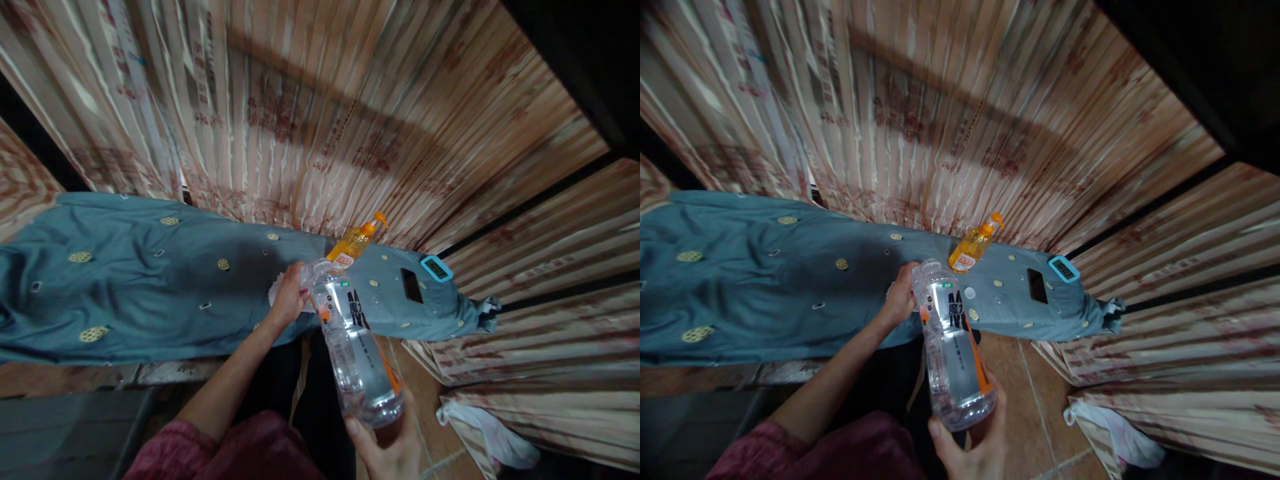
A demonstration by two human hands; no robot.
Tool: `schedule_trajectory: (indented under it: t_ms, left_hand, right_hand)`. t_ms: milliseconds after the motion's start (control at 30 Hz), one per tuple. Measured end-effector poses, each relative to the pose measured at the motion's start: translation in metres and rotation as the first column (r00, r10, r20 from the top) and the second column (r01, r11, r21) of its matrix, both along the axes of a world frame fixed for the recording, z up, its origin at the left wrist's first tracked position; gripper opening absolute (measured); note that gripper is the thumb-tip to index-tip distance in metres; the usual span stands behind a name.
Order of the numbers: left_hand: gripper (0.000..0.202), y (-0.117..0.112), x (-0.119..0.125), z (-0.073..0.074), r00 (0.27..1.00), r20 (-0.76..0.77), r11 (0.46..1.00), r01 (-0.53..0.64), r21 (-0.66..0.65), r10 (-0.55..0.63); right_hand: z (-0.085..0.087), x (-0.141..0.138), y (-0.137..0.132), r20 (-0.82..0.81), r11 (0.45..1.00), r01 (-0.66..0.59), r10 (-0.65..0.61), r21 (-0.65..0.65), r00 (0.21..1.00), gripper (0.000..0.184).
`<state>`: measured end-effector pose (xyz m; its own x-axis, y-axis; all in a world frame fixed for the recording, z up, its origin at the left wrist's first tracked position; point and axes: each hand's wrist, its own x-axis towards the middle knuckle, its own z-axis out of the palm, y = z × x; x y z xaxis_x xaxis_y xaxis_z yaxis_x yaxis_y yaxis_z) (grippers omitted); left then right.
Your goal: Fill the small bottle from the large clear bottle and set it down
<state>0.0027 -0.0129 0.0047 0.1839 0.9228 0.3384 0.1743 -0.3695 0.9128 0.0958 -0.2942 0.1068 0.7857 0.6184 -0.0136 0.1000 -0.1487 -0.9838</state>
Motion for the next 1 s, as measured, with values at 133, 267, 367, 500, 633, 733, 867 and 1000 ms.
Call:
schedule_trajectory:
  t_ms: [133,267,367,500,633,733,867,1000]
  left_hand:
    - [0.066,0.0,-0.001,0.0,1.0,0.005,1.0,-0.005,0.014,0.005]
    - [0.068,0.0,-0.002,0.0,1.0,-0.004,1.0,0.003,0.021,-0.003]
    - [0.065,0.0,-0.002,0.0,1.0,-0.023,1.0,0.007,0.017,-0.006]
    - [0.066,0.0,-0.001,-0.001,1.0,-0.018,1.0,0.007,0.016,-0.007]
    - [0.066,0.0,-0.001,-0.002,1.0,-0.009,1.0,0.016,0.02,-0.016]
    - [0.067,0.0,-0.001,-0.003,1.0,-0.008,0.999,0.02,0.025,-0.02]
    - [0.068,0.001,0.0,-0.006,1.0,0.0,0.999,0.012,0.033,-0.012]
    - [0.071,0.002,0.001,-0.011,1.0,0.012,0.999,0.011,0.041,-0.012]
  right_hand:
    - [-0.001,0.001,-0.001,0.007,1.0,-0.023,0.023,0.001,1.0,0.089]
    - [-0.004,0.002,-0.002,0.036,0.999,-0.035,0.035,0.002,0.999,0.089]
    - [-0.004,0.002,-0.001,0.031,0.999,-0.035,0.035,0.0,0.999,0.089]
    - [-0.002,0.001,-0.001,0.036,1.0,-0.017,0.017,0.004,0.999,0.088]
    - [-0.001,0.001,-0.001,0.027,1.0,-0.016,0.016,0.004,1.0,0.088]
    - [0.0,0.0,-0.001,0.01,1.0,-0.01,0.01,0.0,1.0,0.087]
    - [0.005,-0.002,0.001,0.023,1.0,-0.012,0.013,-0.007,1.0,0.087]
    - [0.007,-0.005,0.002,0.035,1.0,-0.01,0.01,0.004,0.999,0.085]
